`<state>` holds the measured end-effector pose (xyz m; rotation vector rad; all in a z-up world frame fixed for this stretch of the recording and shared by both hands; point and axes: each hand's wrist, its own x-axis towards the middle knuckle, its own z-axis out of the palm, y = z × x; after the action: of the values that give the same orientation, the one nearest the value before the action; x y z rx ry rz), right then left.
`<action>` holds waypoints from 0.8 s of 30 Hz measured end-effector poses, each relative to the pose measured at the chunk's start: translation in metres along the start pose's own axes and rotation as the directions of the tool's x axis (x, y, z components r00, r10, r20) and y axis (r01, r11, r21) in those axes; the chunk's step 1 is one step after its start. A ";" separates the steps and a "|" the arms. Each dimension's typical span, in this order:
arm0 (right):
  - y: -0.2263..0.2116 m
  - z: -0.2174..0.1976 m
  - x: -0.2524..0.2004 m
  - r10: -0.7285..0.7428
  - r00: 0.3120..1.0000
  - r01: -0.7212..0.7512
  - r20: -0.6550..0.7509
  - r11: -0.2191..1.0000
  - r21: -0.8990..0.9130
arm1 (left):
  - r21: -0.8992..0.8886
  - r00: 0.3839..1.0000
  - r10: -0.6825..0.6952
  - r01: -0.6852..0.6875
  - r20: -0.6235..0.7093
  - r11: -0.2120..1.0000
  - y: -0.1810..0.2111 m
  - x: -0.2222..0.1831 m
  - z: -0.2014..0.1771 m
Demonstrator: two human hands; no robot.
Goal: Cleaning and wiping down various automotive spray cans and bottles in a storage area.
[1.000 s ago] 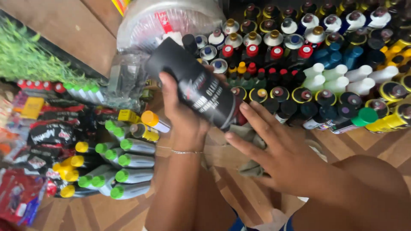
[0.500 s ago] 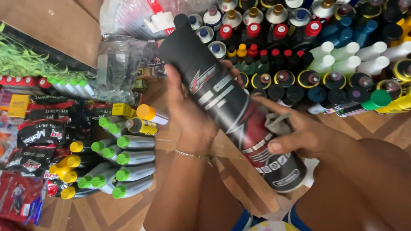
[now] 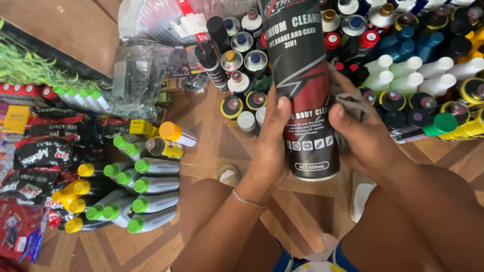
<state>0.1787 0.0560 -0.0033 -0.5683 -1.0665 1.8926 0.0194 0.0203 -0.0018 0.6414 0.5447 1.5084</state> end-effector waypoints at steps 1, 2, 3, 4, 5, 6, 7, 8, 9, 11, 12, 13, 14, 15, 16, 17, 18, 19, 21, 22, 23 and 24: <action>0.002 -0.001 0.000 -0.019 0.998 0.015 -0.052 0.997 -0.076 | -0.005 1.000 0.018 -0.018 -0.014 1.000 -0.002 0.001 0.000; 0.007 -0.008 0.001 -0.015 0.999 0.011 -0.048 0.997 -0.076 | -0.005 1.000 0.022 -0.022 -0.019 1.000 0.000 0.000 0.000; 0.012 -0.014 0.001 -0.112 0.993 0.103 -0.032 0.975 -0.197 | -0.003 0.998 0.044 -0.044 -0.045 0.999 0.003 -0.001 0.002; 0.017 -0.022 -0.001 -0.212 0.977 0.196 -0.015 0.928 -0.317 | -0.002 0.996 0.059 -0.059 -0.062 0.998 0.004 -0.001 0.003; 0.014 -0.021 -0.003 -0.214 0.977 0.197 -0.020 0.927 -0.319 | -0.004 0.997 0.054 -0.055 -0.059 0.999 0.006 -0.003 0.003; 0.010 -0.020 -0.003 -0.237 0.970 0.184 -0.051 0.858 -0.480 | 0.012 0.997 0.068 -0.068 -0.026 0.998 0.008 -0.005 0.004; 0.006 -0.019 -0.004 -0.262 0.962 0.158 -0.078 0.764 -0.626 | 0.027 0.997 0.081 -0.081 0.006 0.996 0.011 -0.006 0.005; 0.004 -0.017 -0.001 -0.266 0.961 0.159 -0.080 0.763 -0.627 | 0.027 0.997 0.079 -0.079 0.010 0.996 0.012 -0.008 0.004; 0.002 -0.015 0.002 -0.242 0.963 0.162 -0.121 0.874 -0.457 | 0.033 0.995 0.072 -0.075 0.076 0.997 0.014 -0.010 0.002; -0.003 -0.015 0.003 -0.210 0.963 0.160 -0.167 0.950 -0.268 | 0.038 0.988 0.054 -0.060 0.142 0.997 0.012 -0.014 0.001; -0.006 -0.015 0.003 -0.203 0.961 0.160 -0.186 0.962 -0.222 | 0.079 0.988 0.045 -0.058 0.147 0.995 0.010 -0.015 -0.001; -0.009 -0.015 0.004 -0.195 0.959 0.160 -0.204 0.972 -0.174 | 0.121 0.988 0.037 -0.056 0.151 0.991 0.009 -0.017 -0.002; -0.010 -0.015 0.002 -0.198 0.959 0.163 -0.204 0.971 -0.175 | 0.121 0.987 0.037 -0.057 0.154 0.991 0.007 -0.017 -0.003; -0.012 -0.014 0.000 -0.228 0.962 0.213 -0.148 0.971 -0.111 | 0.217 0.989 0.053 -0.082 0.136 0.973 0.006 -0.018 -0.004; -0.014 -0.013 -0.001 -0.258 0.962 0.255 -0.091 0.966 -0.042 | 0.313 0.991 0.072 -0.105 0.116 0.944 0.004 -0.019 -0.006; -0.014 -0.010 -0.002 -0.258 0.962 0.256 -0.088 0.966 -0.040 | 0.314 0.991 0.074 -0.107 0.115 0.943 0.004 -0.021 -0.005; -0.015 -0.007 -0.003 -0.247 0.966 0.247 -0.082 0.969 -0.009 | 0.365 0.986 0.099 -0.142 0.133 0.920 0.003 -0.023 -0.004; -0.015 -0.005 -0.004 -0.236 0.969 0.238 -0.075 0.971 0.022 | 0.415 0.981 0.123 -0.177 0.152 0.893 0.002 -0.024 -0.003; -0.011 -0.009 -0.006 -0.244 0.968 0.245 -0.050 0.969 0.021 | 0.432 0.973 0.141 -0.209 0.184 0.877 0.002 -0.025 0.002; -0.009 -0.011 -0.007 -0.253 0.967 0.254 -0.023 0.967 0.019 | 0.446 0.963 0.161 -0.245 0.217 0.861 0.001 -0.026 0.004; -0.007 -0.012 -0.009 -0.251 0.968 0.251 -0.026 0.968 0.017 | 0.444 0.963 0.160 -0.243 0.216 0.863 0.004 -0.027 0.008; -0.007 -0.013 -0.010 -0.266 0.963 0.266 -0.038 0.964 -0.006 | 0.426 0.968 0.132 -0.215 0.215 0.879 0.008 -0.027 0.013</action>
<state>0.1965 0.0553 -0.0047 -0.4366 -1.0625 1.6405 0.0224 -0.0078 0.0112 1.2030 0.7163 1.4805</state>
